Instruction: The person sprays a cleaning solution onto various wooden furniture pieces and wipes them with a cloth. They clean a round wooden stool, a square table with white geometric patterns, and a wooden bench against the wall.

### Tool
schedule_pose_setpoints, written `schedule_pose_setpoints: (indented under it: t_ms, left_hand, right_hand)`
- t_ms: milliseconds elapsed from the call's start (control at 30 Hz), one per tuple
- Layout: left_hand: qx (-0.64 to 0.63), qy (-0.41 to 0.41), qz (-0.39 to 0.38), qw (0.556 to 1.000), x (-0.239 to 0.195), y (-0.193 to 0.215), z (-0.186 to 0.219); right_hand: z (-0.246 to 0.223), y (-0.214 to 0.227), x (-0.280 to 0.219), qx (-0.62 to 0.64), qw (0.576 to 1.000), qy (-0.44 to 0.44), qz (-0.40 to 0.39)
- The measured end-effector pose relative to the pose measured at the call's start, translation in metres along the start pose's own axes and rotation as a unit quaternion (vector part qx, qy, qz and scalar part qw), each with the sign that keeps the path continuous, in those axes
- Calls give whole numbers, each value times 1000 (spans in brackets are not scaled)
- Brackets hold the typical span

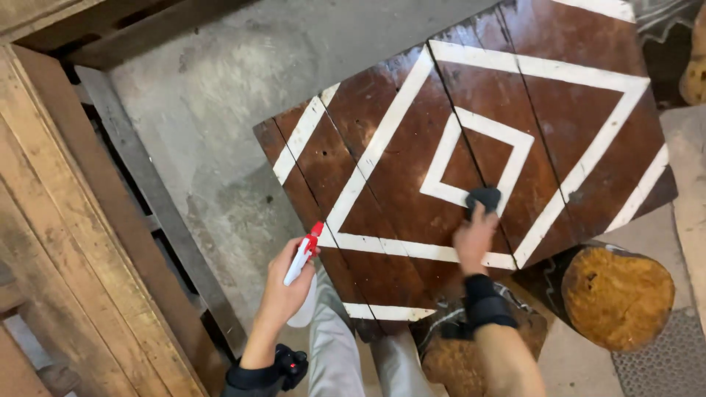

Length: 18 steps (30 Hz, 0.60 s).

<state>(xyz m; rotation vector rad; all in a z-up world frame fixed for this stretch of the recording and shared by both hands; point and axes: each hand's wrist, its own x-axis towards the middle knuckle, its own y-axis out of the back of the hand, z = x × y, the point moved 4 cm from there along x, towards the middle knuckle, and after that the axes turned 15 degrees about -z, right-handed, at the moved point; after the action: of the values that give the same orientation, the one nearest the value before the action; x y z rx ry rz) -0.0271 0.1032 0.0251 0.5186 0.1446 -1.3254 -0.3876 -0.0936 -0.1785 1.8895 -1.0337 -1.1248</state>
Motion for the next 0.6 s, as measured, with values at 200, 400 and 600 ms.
schedule_pose_setpoints:
  t_ms: [200, 400, 600]
  left_hand:
    - [-9, 15, -3, 1000, -31, -25, 3]
    - [32, -67, 56, 996, -78, -10, 64]
    - [-8, -88, 108, 990, -140, 28, 123]
  right_hand:
    - [-48, -67, -28, -27, 986, 151, -64]
    - [-79, 45, -43, -89, 936, 156, -302]
    - [-126, 190, -95, 203, 944, 161, -205]
